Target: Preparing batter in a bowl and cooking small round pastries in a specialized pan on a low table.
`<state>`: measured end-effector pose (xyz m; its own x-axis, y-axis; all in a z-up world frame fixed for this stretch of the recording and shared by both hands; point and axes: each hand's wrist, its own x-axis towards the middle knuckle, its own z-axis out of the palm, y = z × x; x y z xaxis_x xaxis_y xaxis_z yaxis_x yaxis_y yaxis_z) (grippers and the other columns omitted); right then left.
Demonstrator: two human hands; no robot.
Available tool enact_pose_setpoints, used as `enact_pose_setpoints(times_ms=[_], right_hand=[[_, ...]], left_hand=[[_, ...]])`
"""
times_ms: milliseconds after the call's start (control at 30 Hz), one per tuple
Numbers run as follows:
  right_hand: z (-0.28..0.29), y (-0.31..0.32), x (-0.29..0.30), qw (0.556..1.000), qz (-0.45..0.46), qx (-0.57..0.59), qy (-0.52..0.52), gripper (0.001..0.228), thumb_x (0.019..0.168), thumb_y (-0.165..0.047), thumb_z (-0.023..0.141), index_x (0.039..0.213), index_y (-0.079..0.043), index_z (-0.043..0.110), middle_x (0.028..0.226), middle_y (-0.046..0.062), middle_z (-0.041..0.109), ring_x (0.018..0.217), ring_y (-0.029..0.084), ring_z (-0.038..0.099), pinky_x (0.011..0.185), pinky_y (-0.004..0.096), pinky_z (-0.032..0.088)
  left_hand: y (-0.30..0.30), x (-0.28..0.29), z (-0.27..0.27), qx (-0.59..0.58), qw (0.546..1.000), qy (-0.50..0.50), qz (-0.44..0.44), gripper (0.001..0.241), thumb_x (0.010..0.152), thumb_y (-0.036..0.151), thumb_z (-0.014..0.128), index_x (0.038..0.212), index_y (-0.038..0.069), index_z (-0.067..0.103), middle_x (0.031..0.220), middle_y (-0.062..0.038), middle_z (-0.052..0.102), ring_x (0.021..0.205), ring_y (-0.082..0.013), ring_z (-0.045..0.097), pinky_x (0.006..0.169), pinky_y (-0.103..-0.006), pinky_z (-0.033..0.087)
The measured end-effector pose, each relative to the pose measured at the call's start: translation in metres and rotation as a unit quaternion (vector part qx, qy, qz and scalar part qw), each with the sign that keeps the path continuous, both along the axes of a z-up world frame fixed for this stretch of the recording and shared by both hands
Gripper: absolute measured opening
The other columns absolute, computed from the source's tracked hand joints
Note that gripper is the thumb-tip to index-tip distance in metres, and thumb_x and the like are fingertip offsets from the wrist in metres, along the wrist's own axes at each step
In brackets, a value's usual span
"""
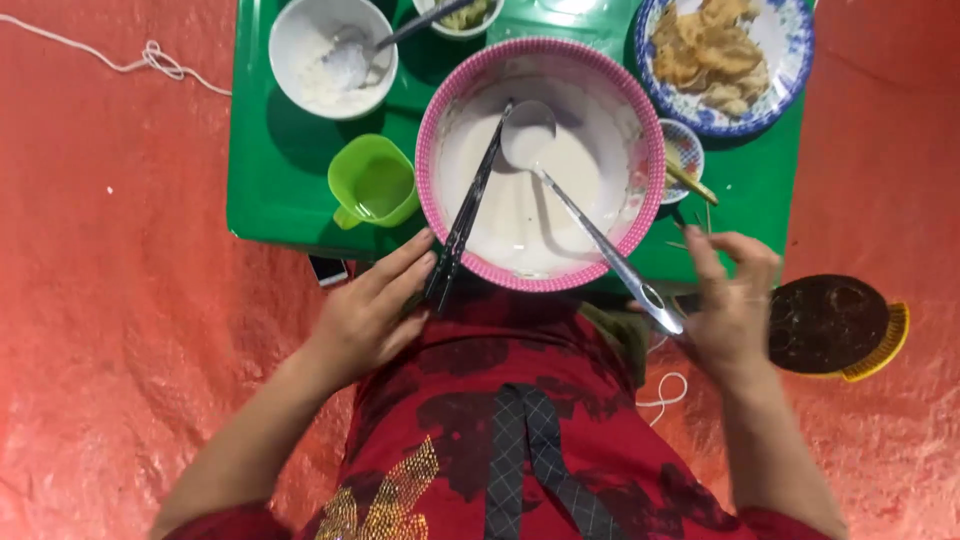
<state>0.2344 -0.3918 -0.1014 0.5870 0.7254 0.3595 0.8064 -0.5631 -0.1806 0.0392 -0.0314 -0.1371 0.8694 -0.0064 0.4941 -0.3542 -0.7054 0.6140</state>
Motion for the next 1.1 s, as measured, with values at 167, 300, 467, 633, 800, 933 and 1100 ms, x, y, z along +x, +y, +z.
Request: enact_pose_setpoints(times_ms=[167, 300, 467, 633, 800, 933, 1100], right_hand=[[-0.014, 0.044, -0.008, 0.988, 0.047, 0.146, 0.000, 0.069, 0.091, -0.056, 0.073, 0.138, -0.007, 0.068, 0.132, 0.019, 0.049, 0.117, 0.041, 0.048, 0.097, 0.047, 0.045], [-0.017, 0.068, 0.003, 0.904, 0.051, 0.351, 0.240, 0.069, 0.094, -0.059, 0.060, 0.111, 0.008, 0.066, 0.112, 0.032, 0.068, 0.098, 0.038, 0.071, 0.077, 0.040, 0.060], [0.002, 0.074, 0.018, 0.820, 0.029, 0.433, 0.373, 0.069, 0.096, -0.067, 0.054, 0.102, 0.001, 0.051, 0.104, 0.032, 0.068, 0.087, 0.034, 0.075, 0.073, 0.037, 0.065], [0.007, 0.070, 0.002, 0.821, 0.123, 0.402, 0.387, 0.039, 0.089, -0.034, 0.072, 0.086, 0.002, 0.056, 0.092, 0.032, 0.071, 0.074, 0.033, 0.076, 0.064, 0.034, 0.062], [0.009, 0.107, 0.011, 0.872, 0.134, 0.341, 0.324, 0.022, 0.090, -0.017, 0.076, 0.083, -0.003, 0.062, 0.091, 0.022, 0.076, 0.070, 0.027, 0.075, 0.062, 0.029, 0.057], [0.019, 0.110, 0.037, 0.913, 0.113, 0.300, 0.253, 0.023, 0.096, -0.020, 0.074, 0.081, -0.006, 0.063, 0.096, 0.018, 0.077, 0.076, 0.026, 0.073, 0.066, 0.028, 0.056], [0.046, 0.074, 0.029, 0.914, 0.077, 0.299, 0.262, 0.019, 0.093, -0.014, 0.072, 0.085, -0.001, 0.061, 0.090, 0.018, 0.072, 0.066, 0.019, 0.060, 0.061, 0.026, 0.048]], left_hand=[[-0.029, 0.035, -0.013, -0.190, 0.980, -0.059, 0.019, 0.041, 0.097, 0.008, 0.073, 0.134, -0.005, 0.064, 0.137, -0.025, 0.066, 0.121, -0.0432, 0.067, 0.095, -0.0486, 0.058], [-0.024, 0.050, 0.011, -0.230, 0.968, -0.091, 0.032, 0.020, 0.094, 0.008, 0.077, 0.111, -0.001, 0.076, 0.111, -0.017, 0.077, 0.098, -0.0385, 0.077, 0.082, -0.0433, 0.063], [0.000, 0.065, 0.045, -0.184, 0.970, -0.155, 0.041, 0.019, 0.096, 0.010, 0.074, 0.107, -0.006, 0.074, 0.100, -0.018, 0.077, 0.087, -0.0369, 0.078, 0.075, -0.0415, 0.064], [0.010, 0.078, 0.058, -0.033, 0.982, -0.173, 0.061, 0.021, 0.106, 0.022, 0.062, 0.106, 0.000, 0.064, 0.101, -0.011, 0.078, 0.080, -0.0292, 0.078, 0.069, -0.0344, 0.061], [0.014, 0.092, 0.062, 0.015, 0.975, -0.203, 0.084, 0.025, 0.108, 0.027, 0.058, 0.105, 0.002, 0.059, 0.101, -0.010, 0.080, 0.075, -0.0266, 0.077, 0.066, -0.0329, 0.060], [0.016, 0.107, 0.058, -0.021, 0.960, -0.264, 0.089, 0.027, 0.110, 0.027, 0.054, 0.101, 0.001, 0.055, 0.094, -0.009, 0.079, 0.072, -0.0252, 0.078, 0.065, -0.0308, 0.059], [0.009, 0.102, 0.059, -0.143, 0.973, -0.172, 0.056, 0.019, 0.105, 0.013, 0.064, 0.109, -0.001, 0.052, 0.095, -0.014, 0.076, 0.076, -0.0283, 0.076, 0.067, -0.0330, 0.059]])
